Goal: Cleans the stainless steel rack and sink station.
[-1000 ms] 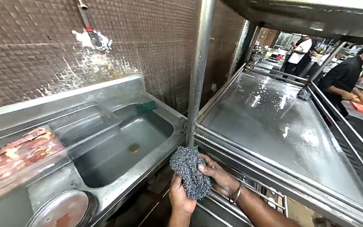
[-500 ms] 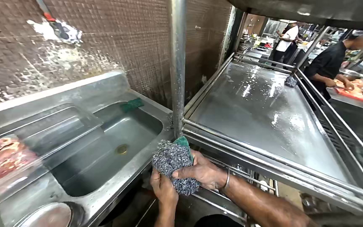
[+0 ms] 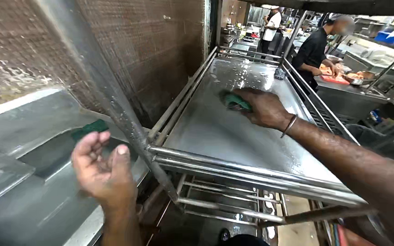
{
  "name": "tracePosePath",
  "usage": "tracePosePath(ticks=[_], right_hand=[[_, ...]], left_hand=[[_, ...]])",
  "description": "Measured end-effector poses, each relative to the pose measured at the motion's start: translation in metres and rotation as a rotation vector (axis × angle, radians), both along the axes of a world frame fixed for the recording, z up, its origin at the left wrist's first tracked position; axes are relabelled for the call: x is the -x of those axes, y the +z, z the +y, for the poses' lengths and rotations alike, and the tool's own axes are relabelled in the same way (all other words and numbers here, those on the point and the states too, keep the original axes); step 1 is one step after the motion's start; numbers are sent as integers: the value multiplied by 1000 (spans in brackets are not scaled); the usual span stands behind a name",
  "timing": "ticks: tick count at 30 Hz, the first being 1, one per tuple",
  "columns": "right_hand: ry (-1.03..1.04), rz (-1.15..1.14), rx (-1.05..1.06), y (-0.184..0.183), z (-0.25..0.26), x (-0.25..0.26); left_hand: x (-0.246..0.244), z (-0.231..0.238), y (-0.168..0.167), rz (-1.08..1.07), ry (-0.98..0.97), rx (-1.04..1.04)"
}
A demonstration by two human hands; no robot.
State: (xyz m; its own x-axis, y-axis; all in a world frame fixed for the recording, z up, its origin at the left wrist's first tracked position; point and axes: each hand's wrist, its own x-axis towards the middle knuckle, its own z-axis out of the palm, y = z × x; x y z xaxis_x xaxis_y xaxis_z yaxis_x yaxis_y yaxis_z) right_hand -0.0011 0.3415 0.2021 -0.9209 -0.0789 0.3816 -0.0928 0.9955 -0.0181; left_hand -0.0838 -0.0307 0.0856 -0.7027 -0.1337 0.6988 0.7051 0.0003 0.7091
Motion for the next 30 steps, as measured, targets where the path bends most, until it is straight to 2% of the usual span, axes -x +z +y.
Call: tracePosePath(ticks=[3, 6, 8, 10, 13, 17, 21, 24, 26, 28, 30], right_hand=[[-202, -159, 79, -69, 72, 17], [-78, -394, 185, -126, 101, 15], [65, -485, 240, -126, 101, 5], [272, -517, 328, -120, 104, -2], [476, -474, 336, -134, 99, -7], [559, -343, 174, -160, 49, 10], [660, -222, 77, -164, -13, 81], [594, -214, 125, -163, -31, 165], [440, -229, 161, -166, -6, 228], [276, -230, 231, -173, 51, 282], [94, -252, 356, -165, 115, 303]], left_hand=[[20, 40, 23, 17, 34, 48], [39, 63, 17, 31, 324, 118], [43, 66, 9, 19, 534, 228], [40, 66, 4, -24, 607, 296], [43, 68, 0, -10, 611, 231], [46, 69, -4, 49, 551, 142], [46, 69, -4, 37, 561, 126], [47, 65, -10, 43, 563, 142], [49, 62, -13, 53, 547, 154], [49, 60, -16, 63, 554, 183], [50, 60, -16, 88, 589, 220]])
